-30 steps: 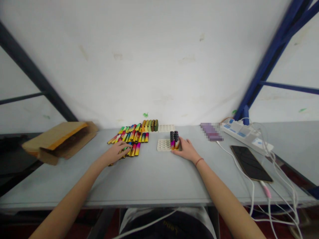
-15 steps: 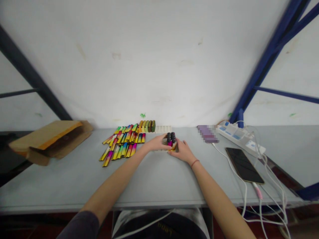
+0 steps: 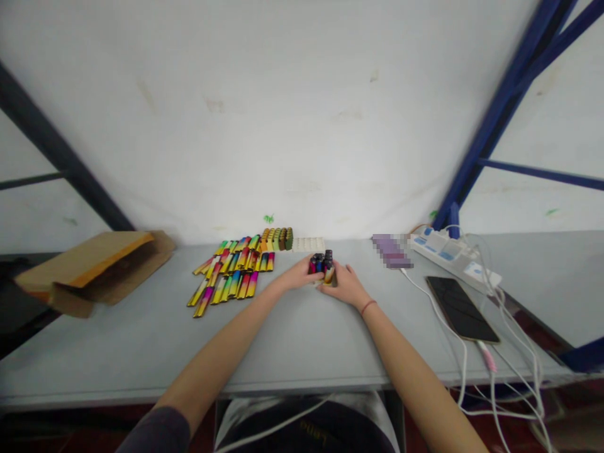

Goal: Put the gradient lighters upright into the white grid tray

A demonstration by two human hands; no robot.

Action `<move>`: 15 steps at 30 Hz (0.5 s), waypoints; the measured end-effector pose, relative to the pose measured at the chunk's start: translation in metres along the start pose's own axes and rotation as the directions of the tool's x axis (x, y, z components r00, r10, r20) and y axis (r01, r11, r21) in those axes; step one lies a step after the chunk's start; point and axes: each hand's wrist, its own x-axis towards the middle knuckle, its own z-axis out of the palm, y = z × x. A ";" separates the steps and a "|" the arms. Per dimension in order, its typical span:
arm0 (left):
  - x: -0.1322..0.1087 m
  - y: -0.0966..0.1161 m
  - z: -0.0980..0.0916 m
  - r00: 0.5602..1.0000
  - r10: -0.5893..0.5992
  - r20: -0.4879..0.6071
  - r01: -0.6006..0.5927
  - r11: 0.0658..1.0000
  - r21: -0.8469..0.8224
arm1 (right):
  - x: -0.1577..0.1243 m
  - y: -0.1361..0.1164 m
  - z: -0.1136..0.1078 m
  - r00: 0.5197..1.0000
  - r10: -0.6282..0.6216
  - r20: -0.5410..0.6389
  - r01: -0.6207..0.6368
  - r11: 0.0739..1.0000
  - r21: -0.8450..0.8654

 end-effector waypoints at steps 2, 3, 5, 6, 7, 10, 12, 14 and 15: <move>0.000 0.002 0.001 0.998 -0.043 -0.046 0.042 0.999 -0.011 | 0.000 0.001 0.001 1.000 -0.008 -0.004 0.008 1.000 -0.001; 0.000 0.003 0.000 0.995 -0.062 -0.079 0.061 0.998 -0.018 | 0.000 0.001 0.001 1.000 -0.009 -0.003 0.009 1.000 -0.002; -0.002 0.004 -0.003 0.986 -0.098 -0.136 0.096 0.995 -0.020 | 0.001 0.001 0.001 1.000 0.001 0.008 -0.001 1.000 -0.008; -0.004 0.005 -0.003 0.983 -0.112 -0.148 0.112 0.994 -0.009 | 0.001 0.001 0.000 1.000 0.009 0.016 -0.009 1.000 -0.011; -0.005 0.005 -0.003 0.981 -0.124 -0.149 0.126 0.992 0.006 | 0.001 0.001 0.000 1.000 0.016 0.022 -0.015 1.000 -0.015; -0.008 0.008 0.002 0.980 -0.138 -0.141 0.145 0.988 0.043 | 0.001 0.000 -0.001 0.999 0.022 0.032 -0.022 1.000 -0.015; -0.008 0.014 0.005 0.975 -0.134 -0.174 0.143 0.989 0.040 | 0.001 -0.001 -0.002 0.999 0.021 0.029 -0.020 1.000 -0.008; -0.009 0.023 0.002 0.955 -0.142 -0.261 0.151 0.988 0.014 | 0.001 -0.002 -0.002 0.999 0.017 0.027 -0.017 1.000 -0.002; -0.012 0.029 -0.003 0.935 -0.153 -0.320 0.161 0.987 0.000 | 0.001 -0.002 -0.002 0.999 0.015 0.029 -0.015 1.000 -0.003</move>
